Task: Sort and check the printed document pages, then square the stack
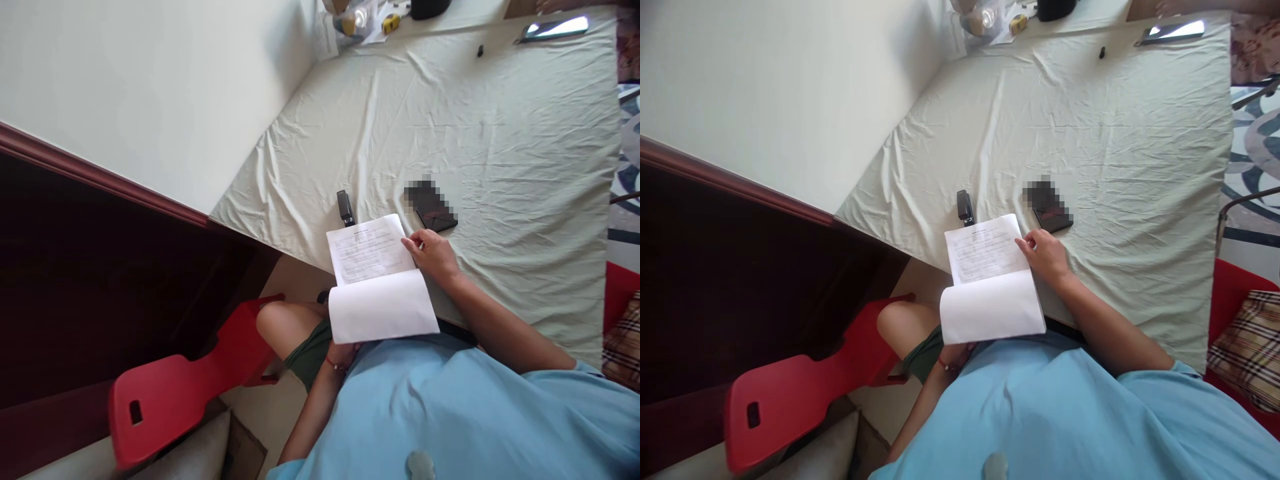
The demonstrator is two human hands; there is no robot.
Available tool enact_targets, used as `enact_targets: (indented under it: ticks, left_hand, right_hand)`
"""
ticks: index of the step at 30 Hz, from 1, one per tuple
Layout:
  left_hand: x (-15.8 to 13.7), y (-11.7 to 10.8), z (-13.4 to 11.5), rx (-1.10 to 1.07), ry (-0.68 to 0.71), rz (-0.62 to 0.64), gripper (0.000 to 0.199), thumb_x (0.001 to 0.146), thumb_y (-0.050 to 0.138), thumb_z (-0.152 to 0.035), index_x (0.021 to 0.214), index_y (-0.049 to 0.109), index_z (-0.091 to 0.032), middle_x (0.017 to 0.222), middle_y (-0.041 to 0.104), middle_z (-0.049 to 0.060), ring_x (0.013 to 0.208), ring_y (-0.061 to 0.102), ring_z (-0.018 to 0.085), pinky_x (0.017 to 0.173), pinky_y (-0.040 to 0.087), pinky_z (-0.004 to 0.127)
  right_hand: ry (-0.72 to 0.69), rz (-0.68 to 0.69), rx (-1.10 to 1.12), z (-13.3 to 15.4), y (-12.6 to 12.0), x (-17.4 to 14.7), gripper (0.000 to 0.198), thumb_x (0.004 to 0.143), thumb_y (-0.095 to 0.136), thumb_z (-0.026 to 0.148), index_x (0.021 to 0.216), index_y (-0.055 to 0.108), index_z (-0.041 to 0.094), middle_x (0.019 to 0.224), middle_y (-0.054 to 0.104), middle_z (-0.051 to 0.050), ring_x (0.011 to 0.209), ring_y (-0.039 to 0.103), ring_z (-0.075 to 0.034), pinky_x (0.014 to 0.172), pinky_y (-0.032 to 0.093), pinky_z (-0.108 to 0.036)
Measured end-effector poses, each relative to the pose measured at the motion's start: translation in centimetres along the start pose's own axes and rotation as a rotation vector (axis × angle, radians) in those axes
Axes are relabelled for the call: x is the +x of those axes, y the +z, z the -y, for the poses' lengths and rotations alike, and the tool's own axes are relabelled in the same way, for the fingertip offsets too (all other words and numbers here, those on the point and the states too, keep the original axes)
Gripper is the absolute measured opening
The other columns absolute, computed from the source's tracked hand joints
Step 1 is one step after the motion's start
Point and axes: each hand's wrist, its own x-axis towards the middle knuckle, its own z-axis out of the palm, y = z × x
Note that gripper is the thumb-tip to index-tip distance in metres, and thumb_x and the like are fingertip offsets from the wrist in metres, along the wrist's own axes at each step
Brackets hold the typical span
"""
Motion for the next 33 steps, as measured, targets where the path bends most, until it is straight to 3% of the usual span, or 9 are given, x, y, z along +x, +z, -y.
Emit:
enact_targets:
  ticks: [3,5,10,13,18,23,27,29,33]
  left_hand:
    - [-0.4,0.8,0.0,-0.014,0.018,0.059,0.051,0.059,0.089,-0.047,0.080,0.055,-0.016,0.060,0.046,-0.004,0.046,0.028,0.004,0.039,0.019,0.019]
    - [-0.5,1.2,-0.2,-0.013,0.035,0.080,0.050,0.061,0.088,-0.046,0.088,0.059,-0.014,0.063,0.051,-0.003,0.046,0.030,0.005,0.039,0.017,0.020]
    - [-0.4,1.6,-0.7,-0.002,0.031,0.072,0.059,0.059,0.087,-0.046,0.102,0.061,-0.015,0.060,0.047,-0.005,0.046,0.027,0.004,0.041,0.017,0.019]
    - [-0.4,1.6,-0.6,-0.002,0.030,0.069,0.062,0.058,0.087,-0.047,0.105,0.061,-0.015,0.061,0.048,-0.004,0.046,0.028,0.005,0.040,0.018,0.019]
    - [-0.4,1.4,-0.4,-0.006,0.030,0.058,0.069,0.052,0.090,-0.049,0.105,0.062,-0.017,0.058,0.049,-0.006,0.043,0.026,0.004,0.039,0.017,0.020]
    - [-0.3,1.4,-0.5,-0.021,0.023,0.044,0.068,0.050,0.092,-0.048,0.103,0.062,-0.017,0.058,0.049,-0.006,0.042,0.026,0.004,0.038,0.017,0.019]
    - [-0.2,1.5,-0.5,-0.024,0.023,0.041,0.066,0.049,0.093,-0.047,0.098,0.061,-0.018,0.058,0.047,-0.006,0.044,0.027,0.004,0.038,0.017,0.019]
    - [-0.1,1.4,-0.3,-0.020,0.023,0.035,0.064,0.049,0.092,-0.047,0.097,0.060,-0.018,0.058,0.045,-0.007,0.044,0.025,0.004,0.039,0.016,0.020]
    - [-0.1,1.1,0.2,0.011,0.030,0.033,0.055,0.061,0.089,-0.048,0.096,0.061,-0.016,0.060,0.046,-0.006,0.045,0.023,0.004,0.042,0.017,0.021]
  right_hand:
    - [0.003,0.100,-0.046,0.2,0.0,-0.3,0.023,0.090,0.066,0.041,0.079,0.065,0.021,0.081,0.068,-0.004,0.072,0.058,-0.018,0.065,0.037,-0.031]
    - [-0.006,0.133,-0.016,0.2,0.1,-0.3,0.020,0.088,0.068,0.037,0.077,0.065,0.021,0.079,0.068,-0.003,0.071,0.057,-0.018,0.065,0.037,-0.031]
    - [-0.042,0.074,0.241,-0.1,0.4,-0.4,0.014,0.085,0.065,0.034,0.082,0.062,0.021,0.074,0.061,-0.001,0.063,0.050,-0.014,0.065,0.039,-0.030]
    - [-0.015,0.114,0.440,-0.3,0.8,-0.4,0.022,0.084,0.067,0.041,0.092,0.060,0.021,0.077,0.061,0.000,0.059,0.046,-0.012,0.061,0.039,-0.029]
    - [0.068,0.177,0.656,-0.8,1.1,-0.1,0.049,0.078,0.072,0.049,0.116,0.058,0.023,0.086,0.066,-0.002,0.070,0.058,-0.016,0.068,0.046,-0.031]
    - [0.066,0.210,0.505,-0.7,0.8,0.1,0.031,0.079,0.070,0.051,0.084,0.067,0.021,0.069,0.060,0.000,0.063,0.049,-0.015,0.062,0.039,-0.029]
    - [0.100,0.214,0.658,-0.2,0.4,-0.2,0.034,0.075,0.077,0.051,0.074,0.063,0.020,0.063,0.053,0.003,0.060,0.045,-0.012,0.058,0.036,-0.027]
    - [0.145,0.342,0.828,0.1,-0.3,-0.3,0.036,0.071,0.082,0.051,0.078,0.066,0.019,0.068,0.060,0.003,0.063,0.052,-0.012,0.062,0.042,-0.027]
    - [0.125,0.800,0.965,0.5,-2.2,-0.4,0.036,0.071,0.087,0.045,0.088,0.074,0.016,0.082,0.072,-0.001,0.073,0.064,-0.015,0.069,0.050,-0.027]
